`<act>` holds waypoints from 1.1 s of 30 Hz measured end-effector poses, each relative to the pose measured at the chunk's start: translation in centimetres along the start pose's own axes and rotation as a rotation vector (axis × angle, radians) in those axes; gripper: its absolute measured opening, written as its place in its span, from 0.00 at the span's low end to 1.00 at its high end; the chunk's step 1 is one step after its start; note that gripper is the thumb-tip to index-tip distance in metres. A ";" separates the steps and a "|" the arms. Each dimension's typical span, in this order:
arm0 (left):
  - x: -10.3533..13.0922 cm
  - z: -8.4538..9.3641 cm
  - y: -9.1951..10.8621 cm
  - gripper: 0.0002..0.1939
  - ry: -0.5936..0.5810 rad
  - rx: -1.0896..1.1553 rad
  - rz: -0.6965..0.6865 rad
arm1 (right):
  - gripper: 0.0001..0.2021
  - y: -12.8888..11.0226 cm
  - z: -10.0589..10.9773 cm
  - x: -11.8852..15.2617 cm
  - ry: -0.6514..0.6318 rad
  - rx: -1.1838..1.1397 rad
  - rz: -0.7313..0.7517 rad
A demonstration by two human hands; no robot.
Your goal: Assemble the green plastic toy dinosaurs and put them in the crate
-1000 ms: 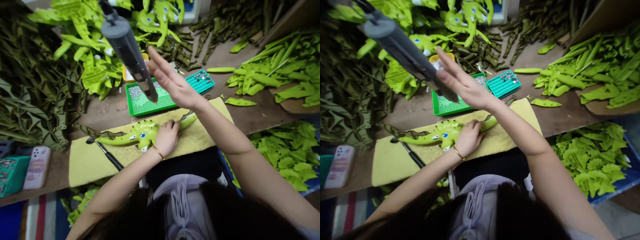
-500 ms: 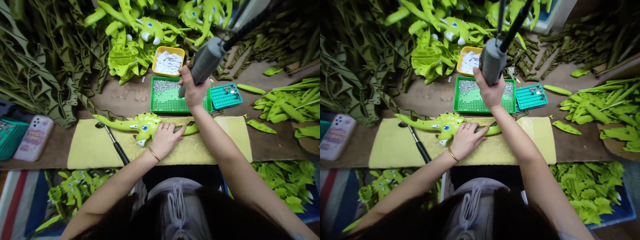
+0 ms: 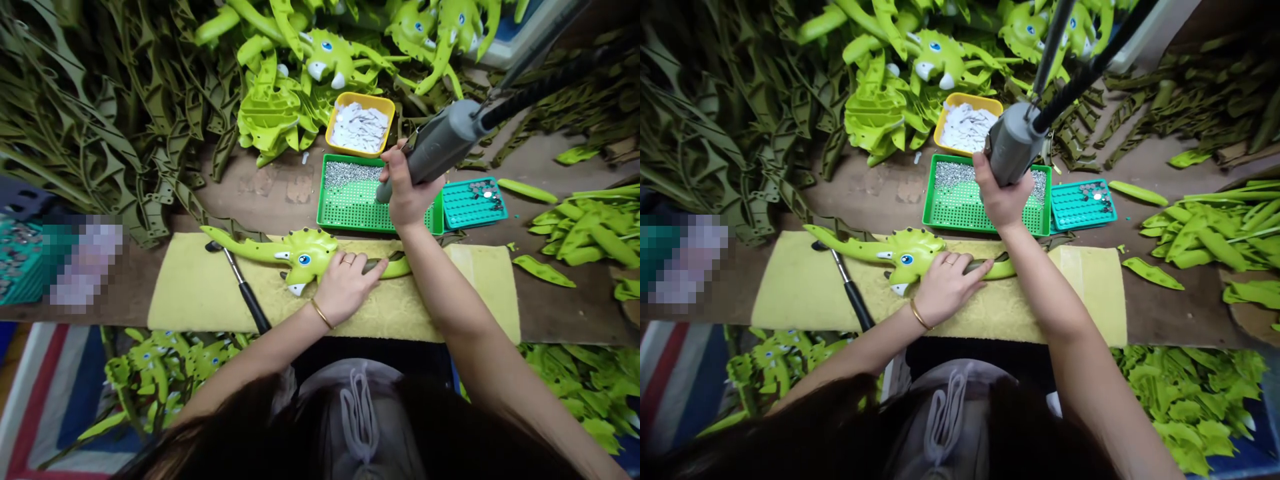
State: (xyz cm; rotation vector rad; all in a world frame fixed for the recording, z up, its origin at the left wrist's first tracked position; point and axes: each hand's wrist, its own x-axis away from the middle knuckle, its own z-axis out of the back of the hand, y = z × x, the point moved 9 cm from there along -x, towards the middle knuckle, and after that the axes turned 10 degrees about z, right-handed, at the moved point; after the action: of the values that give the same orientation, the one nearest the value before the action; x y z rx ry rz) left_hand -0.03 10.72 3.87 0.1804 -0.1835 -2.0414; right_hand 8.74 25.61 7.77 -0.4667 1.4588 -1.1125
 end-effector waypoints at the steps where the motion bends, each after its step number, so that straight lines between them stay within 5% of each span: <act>1: 0.0 0.0 0.0 0.20 -0.005 -0.001 0.000 | 0.19 -0.4 0.1 -0.1 0.007 -0.018 -0.003; 4: 0.0 0.0 0.1 0.20 -0.028 0.004 -0.004 | 0.17 -2.7 2.0 -0.5 0.076 -0.106 0.051; 9: -0.1 -0.1 0.0 0.21 -0.030 0.013 0.006 | 0.09 -6.5 9.2 1.8 0.176 -0.204 0.196; 14: -0.2 -0.4 0.1 0.21 -0.014 -0.017 -0.006 | 0.13 -6.9 14.2 6.0 0.196 0.062 0.188; 17: -0.3 -0.4 0.1 0.20 -0.015 0.002 0.003 | 0.17 -6.8 14.5 7.0 0.188 0.203 0.206; 27: -0.1 -0.6 0.3 0.20 0.011 -0.051 -0.039 | 0.12 -4.9 13.0 8.2 0.102 -0.098 0.190; 31: 0.1 -0.2 0.5 0.18 0.082 -0.041 -0.066 | 0.10 -5.8 12.7 6.5 0.078 -0.265 0.209; 33: 0.0 0.0 0.4 0.18 0.110 -0.015 -0.057 | 0.09 -6.4 12.2 4.5 0.169 -0.344 0.255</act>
State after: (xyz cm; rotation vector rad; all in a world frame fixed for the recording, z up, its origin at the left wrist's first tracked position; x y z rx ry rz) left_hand 0.34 10.52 3.92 0.2909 -0.0952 -2.0823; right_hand 16.94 14.60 12.38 -0.4166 1.8146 -0.7131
